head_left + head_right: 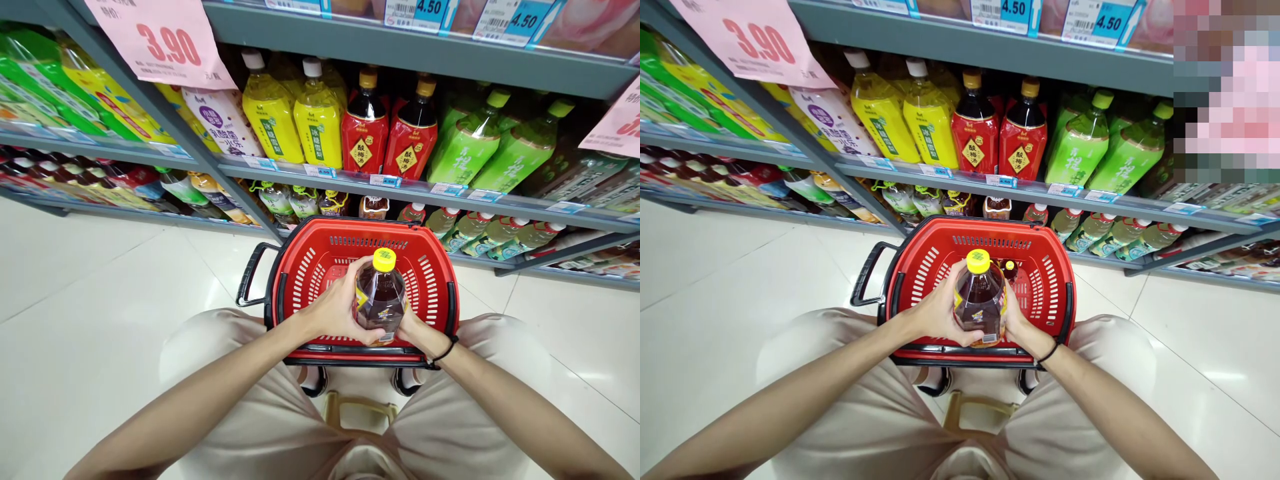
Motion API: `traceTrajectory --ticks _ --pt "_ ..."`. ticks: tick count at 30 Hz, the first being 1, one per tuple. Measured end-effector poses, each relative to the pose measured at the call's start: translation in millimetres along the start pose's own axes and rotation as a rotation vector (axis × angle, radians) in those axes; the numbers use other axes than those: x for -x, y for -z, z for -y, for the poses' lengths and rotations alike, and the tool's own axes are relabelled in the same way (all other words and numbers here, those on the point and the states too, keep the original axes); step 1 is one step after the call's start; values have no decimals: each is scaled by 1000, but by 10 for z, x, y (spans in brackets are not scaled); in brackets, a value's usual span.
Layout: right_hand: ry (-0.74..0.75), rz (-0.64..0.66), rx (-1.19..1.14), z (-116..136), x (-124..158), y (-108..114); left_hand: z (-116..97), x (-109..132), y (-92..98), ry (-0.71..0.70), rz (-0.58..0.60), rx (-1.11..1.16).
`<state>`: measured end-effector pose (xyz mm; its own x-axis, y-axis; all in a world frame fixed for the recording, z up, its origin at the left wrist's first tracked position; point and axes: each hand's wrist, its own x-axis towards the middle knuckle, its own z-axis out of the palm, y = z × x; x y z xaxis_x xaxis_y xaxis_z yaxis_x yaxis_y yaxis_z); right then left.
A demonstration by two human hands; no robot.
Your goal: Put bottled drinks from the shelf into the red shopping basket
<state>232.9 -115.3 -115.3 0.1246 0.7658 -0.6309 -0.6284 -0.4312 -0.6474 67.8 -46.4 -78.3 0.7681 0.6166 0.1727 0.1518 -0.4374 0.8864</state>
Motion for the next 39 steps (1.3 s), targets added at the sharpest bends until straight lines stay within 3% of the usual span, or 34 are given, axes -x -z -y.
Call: traceTrajectory --ticks 7,19,28,39 --pt "-40 -62 3 18 17 -50 -2 -7 -2 34 5 1" --pt "-36 -11 -5 -10 -11 -18 3 9 -5 23 -11 -13" --pt "-26 154 -68 -88 -80 35 5 -1 -1 7 -6 -4" --pt "-56 120 -39 -44 -45 47 9 -5 -4 -9 -18 6"
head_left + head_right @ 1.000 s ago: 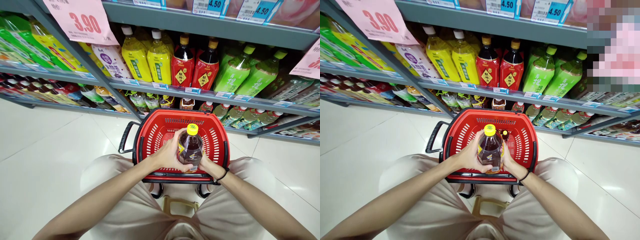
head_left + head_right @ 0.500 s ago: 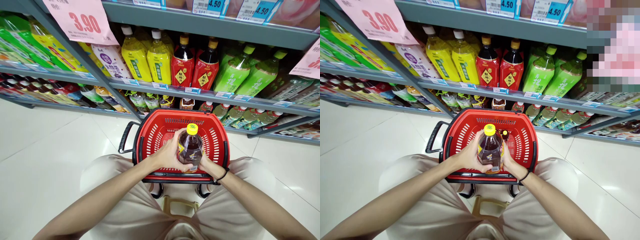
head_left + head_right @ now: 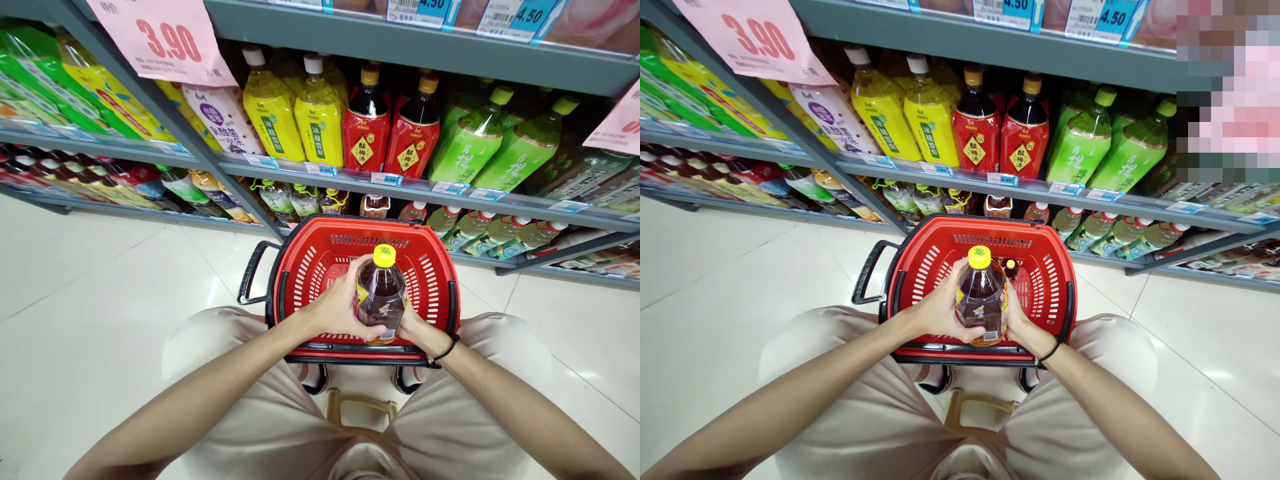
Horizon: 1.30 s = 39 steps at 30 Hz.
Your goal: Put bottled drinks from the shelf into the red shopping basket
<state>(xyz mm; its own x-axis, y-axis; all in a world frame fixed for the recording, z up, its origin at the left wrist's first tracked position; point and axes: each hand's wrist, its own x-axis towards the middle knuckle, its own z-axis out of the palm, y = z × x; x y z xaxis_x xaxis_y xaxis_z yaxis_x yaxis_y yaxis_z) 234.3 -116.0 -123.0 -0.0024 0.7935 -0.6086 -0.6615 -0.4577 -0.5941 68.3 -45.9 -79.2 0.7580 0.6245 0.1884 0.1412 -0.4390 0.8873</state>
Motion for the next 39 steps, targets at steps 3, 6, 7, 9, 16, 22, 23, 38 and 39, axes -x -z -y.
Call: traceTrajectory --ticks 3,6,7,9,16,22,23,38,39 --pt "3 24 -13 9 -3 -18 -4 -8 -1 -14 5 4" --pt "-3 49 -22 16 -2 -33 -6 -11 -11 -30 3 12" --pt "-4 57 -26 15 -3 -34 -8 -11 -15 -30 3 15" --pt "-3 69 -29 9 -5 -29 -15 -9 -21 -28 0 18" --pt "58 -25 20 -15 17 7 -40 10 -6 -43 6 24" --pt "19 -24 53 32 89 9 -36 20 8 -30 16 32" --pt "27 -44 58 34 90 8 -36 20 10 -25 17 33" --pt "101 -89 -7 29 68 -33 -53 4 11 10 34 50" --pt "88 -83 -8 30 70 -37 -58 3 11 6 31 51"
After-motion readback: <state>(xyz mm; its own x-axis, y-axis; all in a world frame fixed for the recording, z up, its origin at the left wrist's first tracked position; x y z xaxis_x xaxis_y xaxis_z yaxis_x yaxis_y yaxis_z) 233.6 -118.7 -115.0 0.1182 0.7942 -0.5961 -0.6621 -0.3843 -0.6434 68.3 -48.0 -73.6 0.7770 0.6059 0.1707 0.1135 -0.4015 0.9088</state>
